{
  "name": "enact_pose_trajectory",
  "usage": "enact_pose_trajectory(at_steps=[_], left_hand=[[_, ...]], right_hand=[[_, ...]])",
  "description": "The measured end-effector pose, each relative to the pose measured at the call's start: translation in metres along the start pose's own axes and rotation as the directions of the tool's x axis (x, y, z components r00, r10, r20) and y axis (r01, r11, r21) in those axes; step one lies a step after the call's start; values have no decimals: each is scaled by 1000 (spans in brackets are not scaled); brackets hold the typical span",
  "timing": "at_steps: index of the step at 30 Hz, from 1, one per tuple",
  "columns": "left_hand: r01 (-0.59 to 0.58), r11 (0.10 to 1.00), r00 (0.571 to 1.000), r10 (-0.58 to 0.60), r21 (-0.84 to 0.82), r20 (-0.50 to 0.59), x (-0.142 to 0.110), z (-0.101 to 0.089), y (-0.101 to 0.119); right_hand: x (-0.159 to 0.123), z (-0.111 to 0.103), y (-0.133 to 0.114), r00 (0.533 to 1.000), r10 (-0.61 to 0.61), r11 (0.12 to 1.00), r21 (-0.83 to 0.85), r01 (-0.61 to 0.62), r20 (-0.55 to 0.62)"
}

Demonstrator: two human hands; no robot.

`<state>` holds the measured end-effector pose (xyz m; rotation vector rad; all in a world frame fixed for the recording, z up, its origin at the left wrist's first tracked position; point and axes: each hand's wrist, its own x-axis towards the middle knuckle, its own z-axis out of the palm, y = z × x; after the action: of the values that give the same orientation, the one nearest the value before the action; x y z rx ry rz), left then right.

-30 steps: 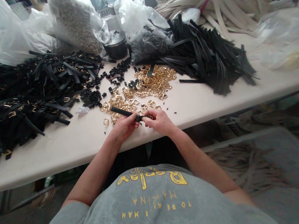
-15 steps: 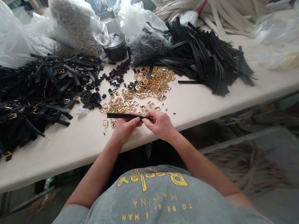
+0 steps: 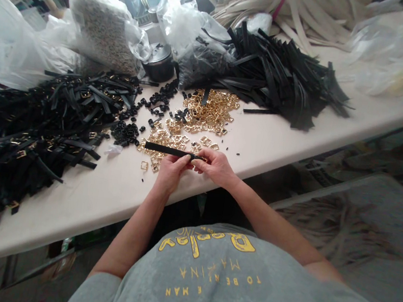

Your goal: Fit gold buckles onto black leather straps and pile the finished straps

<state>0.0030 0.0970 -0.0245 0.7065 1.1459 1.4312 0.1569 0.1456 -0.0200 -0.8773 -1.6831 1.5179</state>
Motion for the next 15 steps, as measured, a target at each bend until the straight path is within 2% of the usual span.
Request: enact_pose_trajectory(at_steps=[4,8,12,15], left_hand=[[-40,999,995,39,-13,-96,-7,4,-2],[-68,990,978,40,-126,-207,-2,-8,1],[-181,943,926,68,-280,-371,11,-46,27],[-283,895,850,67,-344,-523,15,-86,59]], right_hand=[[-4,-5,-2,999,28,993,115,-26,-18],[-9,-13,-2,992,25,997,77,-15,-126],[-9,-15,0,993,42,998,-44,-47,-111],[-9,-15,2,994,49,987,-147,-63,-102]])
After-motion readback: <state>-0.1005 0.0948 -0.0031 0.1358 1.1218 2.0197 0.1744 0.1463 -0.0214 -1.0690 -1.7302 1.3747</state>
